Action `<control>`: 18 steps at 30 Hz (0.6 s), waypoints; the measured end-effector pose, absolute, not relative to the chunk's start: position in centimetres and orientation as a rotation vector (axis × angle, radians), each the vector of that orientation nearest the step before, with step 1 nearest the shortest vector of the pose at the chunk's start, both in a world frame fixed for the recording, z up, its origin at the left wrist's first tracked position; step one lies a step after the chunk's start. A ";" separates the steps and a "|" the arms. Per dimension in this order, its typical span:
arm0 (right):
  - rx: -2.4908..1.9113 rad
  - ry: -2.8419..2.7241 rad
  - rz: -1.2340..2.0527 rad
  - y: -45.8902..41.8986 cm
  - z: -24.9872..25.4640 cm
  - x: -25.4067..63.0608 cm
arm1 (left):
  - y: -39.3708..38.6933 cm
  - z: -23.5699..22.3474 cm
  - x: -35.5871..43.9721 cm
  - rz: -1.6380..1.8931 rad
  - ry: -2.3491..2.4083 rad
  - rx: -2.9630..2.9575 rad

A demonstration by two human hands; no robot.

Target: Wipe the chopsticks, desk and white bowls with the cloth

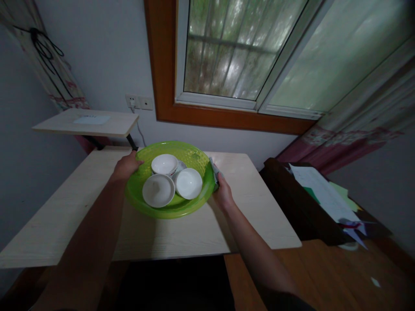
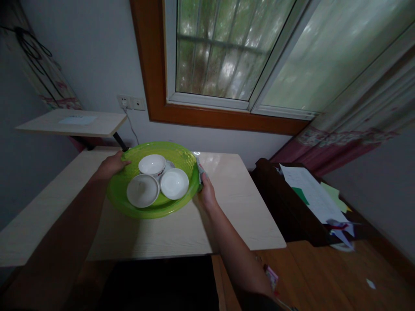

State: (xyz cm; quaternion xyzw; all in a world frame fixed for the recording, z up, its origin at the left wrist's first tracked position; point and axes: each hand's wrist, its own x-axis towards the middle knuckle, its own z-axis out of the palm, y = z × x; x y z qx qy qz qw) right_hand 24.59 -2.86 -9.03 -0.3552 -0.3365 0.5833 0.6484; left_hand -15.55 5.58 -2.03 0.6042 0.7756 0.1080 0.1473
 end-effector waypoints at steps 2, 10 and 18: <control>-0.809 -0.761 1.320 -3.8 -9.2 24.6 | 5.7 -2.0 -15.5 0.256 2.281 1.725; -0.847 -0.790 1.411 0.6 -7.6 24.7 | 5.6 -1.9 -15.9 0.244 2.296 1.760; -0.780 -0.824 1.534 4.6 -4.3 23.8 | 5.8 -1.9 -16.4 0.207 2.295 1.762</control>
